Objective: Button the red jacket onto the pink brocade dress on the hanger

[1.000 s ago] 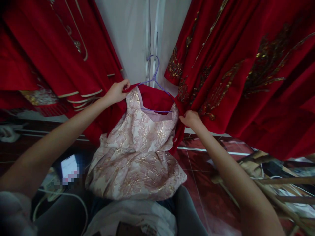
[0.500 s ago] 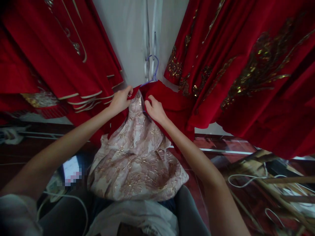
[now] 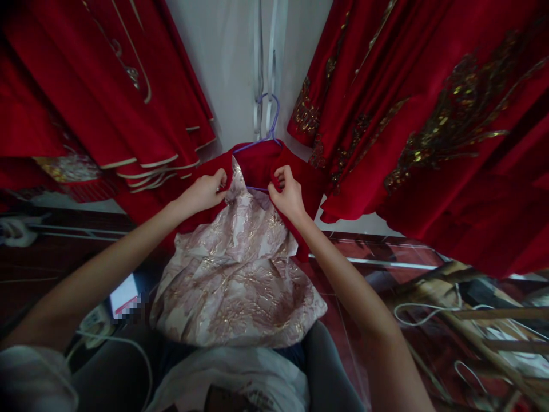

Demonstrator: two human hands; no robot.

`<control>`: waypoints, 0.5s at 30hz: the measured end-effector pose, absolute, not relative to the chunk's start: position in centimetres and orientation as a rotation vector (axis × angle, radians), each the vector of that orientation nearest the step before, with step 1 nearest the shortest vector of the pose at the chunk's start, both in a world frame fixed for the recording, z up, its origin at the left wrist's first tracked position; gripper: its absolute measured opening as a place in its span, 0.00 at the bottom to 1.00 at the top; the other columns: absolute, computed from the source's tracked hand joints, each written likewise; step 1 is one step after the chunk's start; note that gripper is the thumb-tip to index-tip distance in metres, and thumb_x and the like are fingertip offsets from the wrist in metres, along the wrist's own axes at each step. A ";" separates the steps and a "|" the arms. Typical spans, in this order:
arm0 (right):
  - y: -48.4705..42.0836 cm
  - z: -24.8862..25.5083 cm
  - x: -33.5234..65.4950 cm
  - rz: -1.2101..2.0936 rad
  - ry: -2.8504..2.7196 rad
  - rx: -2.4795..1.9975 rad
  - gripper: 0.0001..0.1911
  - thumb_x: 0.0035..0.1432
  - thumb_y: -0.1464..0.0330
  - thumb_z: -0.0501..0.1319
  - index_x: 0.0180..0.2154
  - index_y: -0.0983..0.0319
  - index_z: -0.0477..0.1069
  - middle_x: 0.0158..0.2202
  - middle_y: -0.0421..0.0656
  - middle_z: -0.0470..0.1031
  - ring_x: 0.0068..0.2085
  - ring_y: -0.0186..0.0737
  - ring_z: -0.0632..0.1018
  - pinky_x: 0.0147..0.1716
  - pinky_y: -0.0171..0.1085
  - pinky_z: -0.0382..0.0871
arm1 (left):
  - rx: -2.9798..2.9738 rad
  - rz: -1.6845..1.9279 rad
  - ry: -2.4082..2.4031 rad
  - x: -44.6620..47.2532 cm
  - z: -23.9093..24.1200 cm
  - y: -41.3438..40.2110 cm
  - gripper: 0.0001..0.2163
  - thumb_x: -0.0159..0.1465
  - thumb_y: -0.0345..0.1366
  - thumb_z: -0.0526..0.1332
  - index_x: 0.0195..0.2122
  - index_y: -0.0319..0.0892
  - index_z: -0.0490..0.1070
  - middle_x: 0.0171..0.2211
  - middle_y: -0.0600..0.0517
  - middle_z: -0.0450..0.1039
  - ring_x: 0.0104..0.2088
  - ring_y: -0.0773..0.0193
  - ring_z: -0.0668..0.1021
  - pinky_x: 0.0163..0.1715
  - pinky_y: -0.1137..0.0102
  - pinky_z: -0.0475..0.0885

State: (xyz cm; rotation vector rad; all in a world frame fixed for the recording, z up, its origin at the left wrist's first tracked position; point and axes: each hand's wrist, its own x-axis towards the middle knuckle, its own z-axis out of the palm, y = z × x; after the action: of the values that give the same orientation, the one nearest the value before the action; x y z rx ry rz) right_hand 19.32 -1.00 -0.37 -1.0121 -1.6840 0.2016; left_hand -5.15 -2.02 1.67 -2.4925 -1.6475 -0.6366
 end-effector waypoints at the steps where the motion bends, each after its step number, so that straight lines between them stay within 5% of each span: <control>1: -0.8 -0.5 18.7 0.252 -1.692 -0.991 0.09 0.50 0.69 0.57 0.36 0.58 0.59 0.33 0.39 0.68 0.32 0.35 0.71 0.35 0.36 0.65 | -2.542 -0.757 -1.640 -4.3 1.2 -1.8 0.11 0.58 0.31 0.60 0.42 0.40 0.64 0.30 0.49 0.71 0.31 0.59 0.76 0.33 0.67 0.69; 15: -1.7 -2.1 17.4 0.809 -1.663 -0.762 0.15 0.48 0.68 0.63 0.37 0.57 0.60 0.34 0.37 0.66 0.33 0.32 0.72 0.33 0.33 0.67 | -2.628 -1.826 -1.507 1.4 -3.5 -1.5 0.12 0.57 0.26 0.59 0.41 0.42 0.62 0.33 0.54 0.70 0.32 0.68 0.74 0.33 0.72 0.69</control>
State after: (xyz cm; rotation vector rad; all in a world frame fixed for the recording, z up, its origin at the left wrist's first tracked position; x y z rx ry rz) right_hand 17.35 -1.70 -2.13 -0.7615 -1.6634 0.8092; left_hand 1.36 -1.48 -3.51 -2.6276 -1.5068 -1.8259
